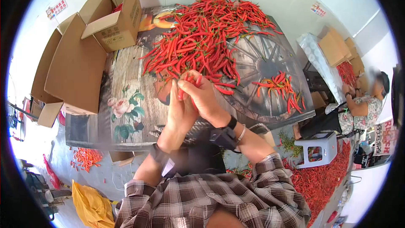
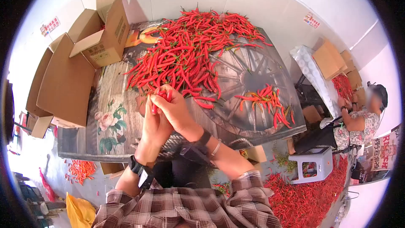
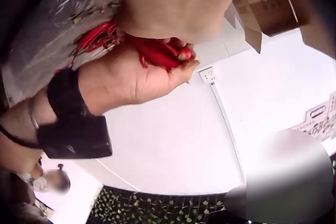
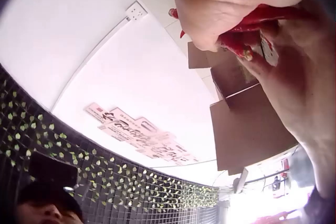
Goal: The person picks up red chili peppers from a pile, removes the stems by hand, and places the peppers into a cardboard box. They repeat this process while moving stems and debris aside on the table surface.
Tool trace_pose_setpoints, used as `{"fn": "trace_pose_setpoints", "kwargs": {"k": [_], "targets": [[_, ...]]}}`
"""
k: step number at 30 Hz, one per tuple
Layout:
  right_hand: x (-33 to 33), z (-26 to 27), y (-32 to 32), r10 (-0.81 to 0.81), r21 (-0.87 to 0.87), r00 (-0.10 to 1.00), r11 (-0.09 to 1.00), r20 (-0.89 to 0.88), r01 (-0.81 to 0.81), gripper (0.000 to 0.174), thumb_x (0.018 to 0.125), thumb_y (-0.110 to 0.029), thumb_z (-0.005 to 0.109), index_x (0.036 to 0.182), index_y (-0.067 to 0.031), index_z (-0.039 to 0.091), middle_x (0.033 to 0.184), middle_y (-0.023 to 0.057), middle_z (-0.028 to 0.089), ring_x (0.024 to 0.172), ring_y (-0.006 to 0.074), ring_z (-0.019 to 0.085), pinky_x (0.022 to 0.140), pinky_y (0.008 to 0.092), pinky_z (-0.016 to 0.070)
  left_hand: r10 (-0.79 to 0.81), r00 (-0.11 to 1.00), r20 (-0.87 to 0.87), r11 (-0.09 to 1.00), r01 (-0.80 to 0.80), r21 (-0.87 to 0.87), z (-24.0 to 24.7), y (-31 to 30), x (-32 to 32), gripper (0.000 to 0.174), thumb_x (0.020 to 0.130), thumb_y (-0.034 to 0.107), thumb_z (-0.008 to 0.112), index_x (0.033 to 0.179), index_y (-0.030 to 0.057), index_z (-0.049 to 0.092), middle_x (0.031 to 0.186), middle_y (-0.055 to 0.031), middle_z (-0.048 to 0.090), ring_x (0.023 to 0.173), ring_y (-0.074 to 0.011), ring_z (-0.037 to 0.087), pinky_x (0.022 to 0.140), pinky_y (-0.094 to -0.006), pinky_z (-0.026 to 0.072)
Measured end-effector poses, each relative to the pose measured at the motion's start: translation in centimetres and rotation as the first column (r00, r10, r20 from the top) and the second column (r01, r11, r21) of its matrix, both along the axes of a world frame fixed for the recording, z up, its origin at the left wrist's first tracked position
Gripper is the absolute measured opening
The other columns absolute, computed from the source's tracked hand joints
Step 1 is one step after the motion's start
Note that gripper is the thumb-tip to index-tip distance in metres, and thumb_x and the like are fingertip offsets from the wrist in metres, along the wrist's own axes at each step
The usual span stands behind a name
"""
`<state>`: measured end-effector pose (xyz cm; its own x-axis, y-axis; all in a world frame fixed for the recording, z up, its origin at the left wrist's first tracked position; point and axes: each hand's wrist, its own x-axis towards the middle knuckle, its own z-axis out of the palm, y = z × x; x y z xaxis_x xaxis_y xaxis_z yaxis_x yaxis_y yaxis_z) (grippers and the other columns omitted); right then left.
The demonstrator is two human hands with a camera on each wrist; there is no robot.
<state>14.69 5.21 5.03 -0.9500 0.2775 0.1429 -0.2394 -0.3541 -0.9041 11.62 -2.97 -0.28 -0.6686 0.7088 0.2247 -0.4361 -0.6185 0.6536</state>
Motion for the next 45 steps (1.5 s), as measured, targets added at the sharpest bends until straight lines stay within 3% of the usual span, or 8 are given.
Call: {"fn": "trace_pose_setpoints", "kwargs": {"k": [1, 7, 11, 23, 31, 33, 41, 45], "targets": [[0.3, -0.2, -0.6, -0.004, 0.005, 1.0, 1.0, 0.002, 0.004, 0.006, 0.089, -0.011, 0.058, 0.09, -0.0057, 0.055, 0.074, -0.0006, 0.058, 0.066, 0.006, 0.055, 0.063, 0.0203, 0.0434, -0.409, 0.822, 0.397, 0.851, 0.186, 0.491, 0.2, 0.0, -0.4, 0.042, 0.099, 0.041, 0.033, 0.115, 0.0065, 0.051, 0.111, -0.0059, 0.055, 0.11, -0.0203, 0.051, 0.1, -0.0362, 0.0362], [1.4, -1.0, -2.7, -0.356, 0.548, 0.931, 0.763, -0.085, 0.342, 0.029, 0.079, -0.018, 0.065, 0.101, -0.0021, 0.055, 0.092, 0.009, 0.059, 0.087, 0.0198, 0.058, 0.079, 0.0312, 0.0455, -0.226, 0.874, 0.43, 0.938, 0.076, 0.338, 1.8, -1.8, 0.9, 0.031, 0.097, 0.031, 0.042, 0.11, 0.0059, 0.054, 0.103, -0.0049, 0.058, 0.099, -0.0181, 0.055, 0.092, -0.0342, 0.0433], [1.6, -0.3, -3.6, -0.335, 0.496, 0.922, 0.777, -0.196, 0.388, 0.038, 0.082, -0.014, 0.065, 0.114, -0.0017, 0.052, 0.109, 0.007, 0.052, 0.098, 0.0127, 0.051, 0.086, 0.0278, 0.0423, -0.02, 0.92, 0.391, 0.991, -0.033, 0.129, 0.4, -1.3, 0.4, 0.032, 0.098, 0.031, 0.04, 0.11, 0.0052, 0.054, 0.103, -0.0051, 0.058, 0.099, -0.0179, 0.055, 0.091, -0.0329, 0.0427], [1.1, 0.9, -2.7, -0.254, 0.756, 0.881, 0.454, -0.398, 0.472, 0.042, 0.087, -0.028, 0.056, 0.12, -0.0018, 0.053, 0.12, 0.015, 0.052, 0.12, 0.0307, 0.04, 0.104, 0.0398, 0.0299, -0.097, 0.801, 0.591, 0.969, -0.058, 0.239, -1.2, -0.6, 0.4, 0.033, 0.095, 0.033, 0.044, 0.11, 0.0061, 0.055, 0.112, -0.0084, 0.057, 0.107, -0.0211, 0.053, 0.095, -0.0376, 0.0414], [0.9, 1.7, 0.1, -0.313, 0.683, 0.83, 0.473, -0.461, 0.557, 0.025, 0.085, -0.007, 0.052, 0.109, -0.0013, 0.058, 0.111, 0.0128, 0.057, 0.108, 0.0282, 0.051, 0.097, 0.0368, 0.0364, -0.146, 0.677, 0.721, 0.974, -0.029, 0.224, -0.4, -0.5, -0.8, 0.029, 0.093, 0.031, 0.046, 0.108, 0.009, 0.059, 0.105, -0.008, 0.063, 0.099, -0.024, 0.059, 0.089, -0.0394, 0.047], [0.5, 1.5, 4.1, -0.356, 0.576, 0.876, 0.66, -0.326, 0.483, 0.018, 0.085, -0.007, 0.055, 0.1, -0.0006, 0.061, 0.104, 0.0115, 0.059, 0.099, 0.0263, 0.055, 0.09, 0.0349, 0.041, -0.055, 0.658, 0.751, 0.995, -0.026, 0.096, 0.3, -0.9, -0.7, 0.028, 0.092, 0.033, 0.048, 0.105, 0.0105, 0.06, 0.102, -0.0076, 0.065, 0.097, -0.0254, 0.06, 0.087, -0.0418, 0.0489], [-0.9, -1.9, 16.6, -0.485, 0.918, 0.822, 0.094, -0.296, 0.386, 0.02, 0.077, -0.007, 0.058, 0.095, -0.0001, 0.065, 0.084, 0.0166, 0.06, 0.09, 0.0349, 0.057, 0.081, 0.0399, 0.0438, -0.094, 0.591, 0.801, 0.989, -0.033, 0.141, -0.9, -1.0, -1.7, 0.03, 0.091, 0.034, 0.05, 0.105, 0.0106, 0.062, 0.103, -0.0086, 0.066, 0.098, -0.0273, 0.061, 0.085, -0.0431, 0.0509], [-1.6, -3.3, 17.0, -0.399, 0.941, 0.873, 0.061, -0.282, 0.332, 0.022, 0.075, -0.007, 0.059, 0.096, -0.0024, 0.066, 0.093, 0.0178, 0.058, 0.091, 0.0369, 0.053, 0.08, 0.0429, 0.0427, -0.123, 0.612, 0.782, 0.988, 0.001, 0.154, -0.9, -1.2, -1.6, 0.031, 0.092, 0.033, 0.047, 0.107, 0.0098, 0.062, 0.103, -0.0085, 0.066, 0.098, -0.0255, 0.061, 0.083, -0.0424, 0.0517]]}}
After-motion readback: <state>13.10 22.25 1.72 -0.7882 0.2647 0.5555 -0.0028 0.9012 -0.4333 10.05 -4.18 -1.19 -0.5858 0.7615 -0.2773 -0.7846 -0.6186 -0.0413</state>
